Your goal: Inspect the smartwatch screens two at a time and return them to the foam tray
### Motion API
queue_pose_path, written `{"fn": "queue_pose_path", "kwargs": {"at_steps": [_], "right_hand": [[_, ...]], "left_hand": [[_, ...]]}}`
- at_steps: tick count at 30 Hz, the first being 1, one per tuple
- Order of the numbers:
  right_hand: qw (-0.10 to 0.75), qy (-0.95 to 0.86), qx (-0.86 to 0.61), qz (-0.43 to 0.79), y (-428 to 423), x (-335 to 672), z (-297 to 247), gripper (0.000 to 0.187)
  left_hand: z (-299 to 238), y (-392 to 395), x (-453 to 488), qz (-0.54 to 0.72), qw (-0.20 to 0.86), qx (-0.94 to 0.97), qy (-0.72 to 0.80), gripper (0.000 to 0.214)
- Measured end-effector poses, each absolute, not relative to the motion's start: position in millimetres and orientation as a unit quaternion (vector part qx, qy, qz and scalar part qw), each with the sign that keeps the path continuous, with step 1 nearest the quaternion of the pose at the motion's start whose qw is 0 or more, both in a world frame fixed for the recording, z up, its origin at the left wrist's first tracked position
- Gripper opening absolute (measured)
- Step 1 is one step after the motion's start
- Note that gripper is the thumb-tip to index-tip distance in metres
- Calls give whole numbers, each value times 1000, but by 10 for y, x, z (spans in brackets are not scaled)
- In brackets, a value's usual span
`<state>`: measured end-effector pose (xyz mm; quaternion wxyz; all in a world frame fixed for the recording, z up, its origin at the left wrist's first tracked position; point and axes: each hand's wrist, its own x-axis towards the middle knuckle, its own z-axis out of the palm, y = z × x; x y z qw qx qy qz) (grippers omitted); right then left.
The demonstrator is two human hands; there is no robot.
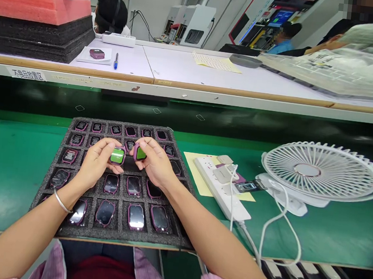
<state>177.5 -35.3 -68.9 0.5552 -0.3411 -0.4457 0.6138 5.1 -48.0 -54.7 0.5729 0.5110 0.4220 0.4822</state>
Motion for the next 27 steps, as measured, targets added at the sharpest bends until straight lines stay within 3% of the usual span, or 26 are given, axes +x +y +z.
{"fn": "queue_pose_path", "kwargs": {"at_steps": [4, 11, 18, 27], "right_hand": [[553, -431, -327, 633, -337, 1780, -689, 38], [536, -451, -333, 632, -364, 1798, -705, 31], [515, -465, -354, 627, -355, 1804, -719, 25], [473, -447, -307, 695, -328, 1842, -703, 38]], "left_hand": [[-550, -471, 37, 492, 595, 484, 411, 37], [-545, -463, 40, 494, 602, 469, 417, 34], [-590, -446, 49, 494, 525, 525, 452, 28], [-662, -379, 16, 470, 555, 548, 413, 55]]}}
